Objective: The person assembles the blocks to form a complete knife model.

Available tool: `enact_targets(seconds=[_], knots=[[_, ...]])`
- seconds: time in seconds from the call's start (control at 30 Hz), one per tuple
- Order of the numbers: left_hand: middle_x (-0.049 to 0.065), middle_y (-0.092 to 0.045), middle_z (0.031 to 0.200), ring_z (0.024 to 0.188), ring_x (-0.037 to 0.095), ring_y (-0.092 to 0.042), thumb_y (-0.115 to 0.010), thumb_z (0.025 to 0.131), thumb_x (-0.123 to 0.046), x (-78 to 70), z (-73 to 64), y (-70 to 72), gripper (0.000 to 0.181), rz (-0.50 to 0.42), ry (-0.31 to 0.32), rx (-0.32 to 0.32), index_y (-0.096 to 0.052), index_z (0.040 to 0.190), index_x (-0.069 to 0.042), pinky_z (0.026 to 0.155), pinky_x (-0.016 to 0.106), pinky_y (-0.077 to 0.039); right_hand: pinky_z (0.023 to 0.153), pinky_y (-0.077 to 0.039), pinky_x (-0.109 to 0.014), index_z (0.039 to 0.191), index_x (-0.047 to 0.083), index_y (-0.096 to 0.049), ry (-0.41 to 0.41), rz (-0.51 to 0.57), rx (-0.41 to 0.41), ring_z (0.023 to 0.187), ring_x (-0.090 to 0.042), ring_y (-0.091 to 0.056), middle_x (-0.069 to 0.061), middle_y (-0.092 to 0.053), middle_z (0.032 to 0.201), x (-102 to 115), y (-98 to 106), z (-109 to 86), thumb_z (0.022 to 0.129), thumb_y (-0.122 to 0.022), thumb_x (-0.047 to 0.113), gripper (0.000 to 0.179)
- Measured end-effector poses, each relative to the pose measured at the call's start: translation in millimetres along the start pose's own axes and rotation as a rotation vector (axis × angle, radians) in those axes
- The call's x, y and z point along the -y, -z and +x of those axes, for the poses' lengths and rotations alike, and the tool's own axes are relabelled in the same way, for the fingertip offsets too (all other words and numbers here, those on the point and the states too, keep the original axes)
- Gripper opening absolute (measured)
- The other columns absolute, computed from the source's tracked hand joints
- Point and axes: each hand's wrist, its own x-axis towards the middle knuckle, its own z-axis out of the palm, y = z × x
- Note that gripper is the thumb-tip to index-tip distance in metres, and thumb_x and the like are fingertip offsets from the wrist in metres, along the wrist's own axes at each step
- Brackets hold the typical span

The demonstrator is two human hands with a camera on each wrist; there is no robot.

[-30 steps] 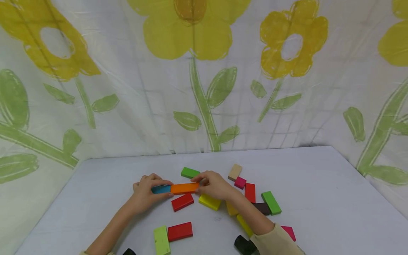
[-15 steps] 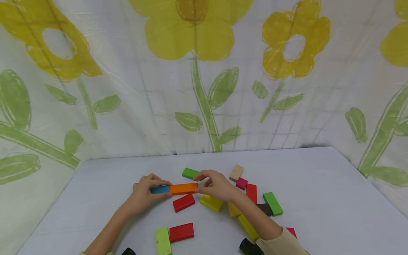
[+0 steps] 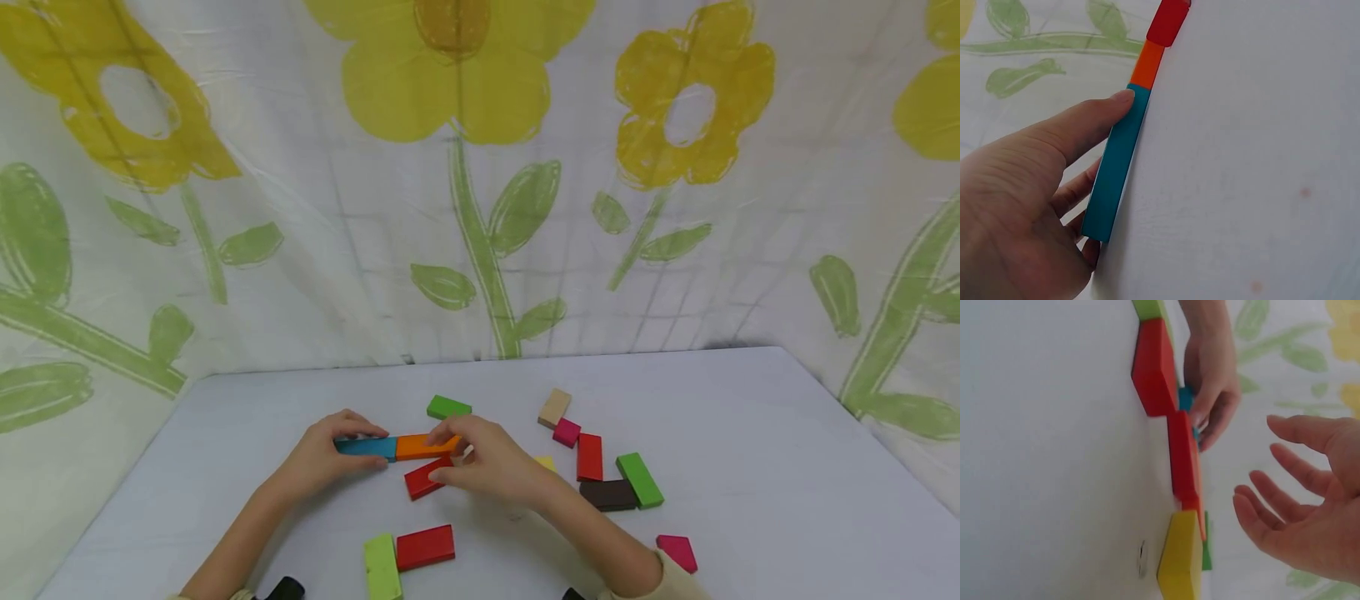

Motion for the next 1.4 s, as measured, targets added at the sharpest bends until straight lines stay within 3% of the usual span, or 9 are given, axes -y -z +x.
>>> enact_targets(seconds=[0.17, 0.27, 0.53, 0.63, 0.73, 0.87, 0.97, 1.23, 1.4], knots=[[0.003, -0.071, 0.109, 0.106, 0.024, -0.061, -0.089, 0.087, -0.024, 3.6, -0.3, 0.3, 0.031, -0.034, -0.001, 0.001, -0.082, 0.114, -0.012, 0.085, 0.029, -0.055, 0.083, -0.053, -0.017, 0.122, 0.005, -0.07, -0.007, 0.012, 0.047, 0.105, -0.016, -0.061, -0.01, -0.069, 0.123, 6.1, -13.2, -2.3, 0.095, -0.08, 0.011, 0.03], [0.002, -0.072, 0.108, 0.105, 0.022, -0.061, -0.089, 0.086, -0.025, 4.4, -0.3, -0.9, 0.03, -0.033, -0.003, -0.004, -0.082, 0.113, -0.013, 0.087, 0.031, -0.054, 0.086, -0.054, -0.018, 0.122, 0.008, -0.071, 0.014, 0.048, 0.097, 0.103, -0.009, -0.062, -0.005, -0.07, 0.12, -3.0, -23.8, 0.2, 0.094, -0.081, 0.013, 0.03], [0.003, -0.074, 0.114, 0.106, 0.022, -0.061, -0.088, 0.088, -0.026, 6.7, 1.0, -1.5, 0.032, -0.045, -0.004, 0.011, -0.081, 0.117, -0.013, 0.09, 0.03, -0.053, 0.093, -0.052, -0.018, 0.132, 0.035, -0.066, 0.139, -0.028, 0.29, 0.108, 0.006, -0.057, 0.027, -0.063, 0.122, -76.1, -64.0, 20.8, 0.091, -0.085, 0.041, 0.045], [0.005, -0.074, 0.119, 0.108, 0.023, -0.061, -0.087, 0.089, -0.026, 7.2, 1.4, -1.1, 0.034, -0.059, 0.0, 0.027, -0.08, 0.12, -0.012, 0.091, 0.03, -0.054, 0.096, -0.05, -0.017, 0.138, 0.035, -0.063, 0.115, -0.069, 0.36, 0.113, 0.007, -0.054, 0.026, -0.06, 0.128, -72.0, -68.9, 16.8, 0.089, -0.087, 0.041, 0.055], [0.007, -0.074, 0.121, 0.11, 0.024, -0.062, -0.086, 0.09, -0.026, 7.6, 1.5, -0.9, 0.036, -0.062, 0.005, 0.037, -0.079, 0.122, -0.011, 0.093, 0.032, -0.054, 0.097, -0.049, -0.017, 0.144, 0.032, -0.06, 0.062, -0.134, 0.405, 0.12, 0.006, -0.048, 0.022, -0.058, 0.135, -52.0, -65.8, 8.1, 0.089, -0.087, 0.035, 0.061], [0.008, -0.074, 0.123, 0.111, 0.025, -0.062, -0.086, 0.09, -0.026, 8.6, 1.6, -0.5, 0.036, -0.06, 0.019, 0.044, -0.078, 0.123, -0.011, 0.096, 0.038, -0.053, 0.098, -0.047, -0.02, 0.146, 0.029, -0.06, -0.002, -0.188, 0.423, 0.124, 0.003, -0.042, 0.016, -0.054, 0.142, -18.2, -56.7, -3.9, 0.09, -0.087, 0.029, 0.063], [0.008, -0.074, 0.124, 0.111, 0.025, -0.062, -0.086, 0.09, -0.026, 9.0, 1.3, 0.4, 0.037, -0.064, 0.021, 0.049, -0.078, 0.124, -0.011, 0.097, 0.04, -0.053, 0.095, -0.045, -0.02, 0.148, 0.031, -0.06, 0.017, -0.232, 0.422, 0.124, 0.002, -0.04, 0.014, -0.053, 0.141, -4.9, -53.9, -8.2, 0.091, -0.085, 0.029, 0.063], [0.011, -0.073, 0.128, 0.114, 0.027, -0.063, -0.085, 0.091, -0.025, 7.8, 0.7, 1.7, 0.041, -0.075, 0.009, 0.054, -0.076, 0.127, -0.009, 0.1, 0.045, -0.051, 0.093, -0.039, -0.023, 0.154, 0.054, -0.046, 0.229, -0.422, 0.432, 0.127, -0.002, -0.038, 0.011, -0.045, 0.144, -48.4, -70.9, 7.7, 0.093, -0.08, 0.046, 0.07], [0.011, -0.073, 0.13, 0.116, 0.028, -0.062, -0.085, 0.091, -0.026, 8.2, 1.1, 1.3, 0.041, -0.073, 0.013, 0.051, -0.075, 0.128, -0.01, 0.102, 0.047, -0.049, 0.092, -0.04, -0.023, 0.152, 0.055, -0.047, 0.222, -0.415, 0.439, 0.128, -0.004, -0.038, 0.012, -0.044, 0.144, -53.6, -72.0, 9.8, 0.093, -0.08, 0.045, 0.068]])
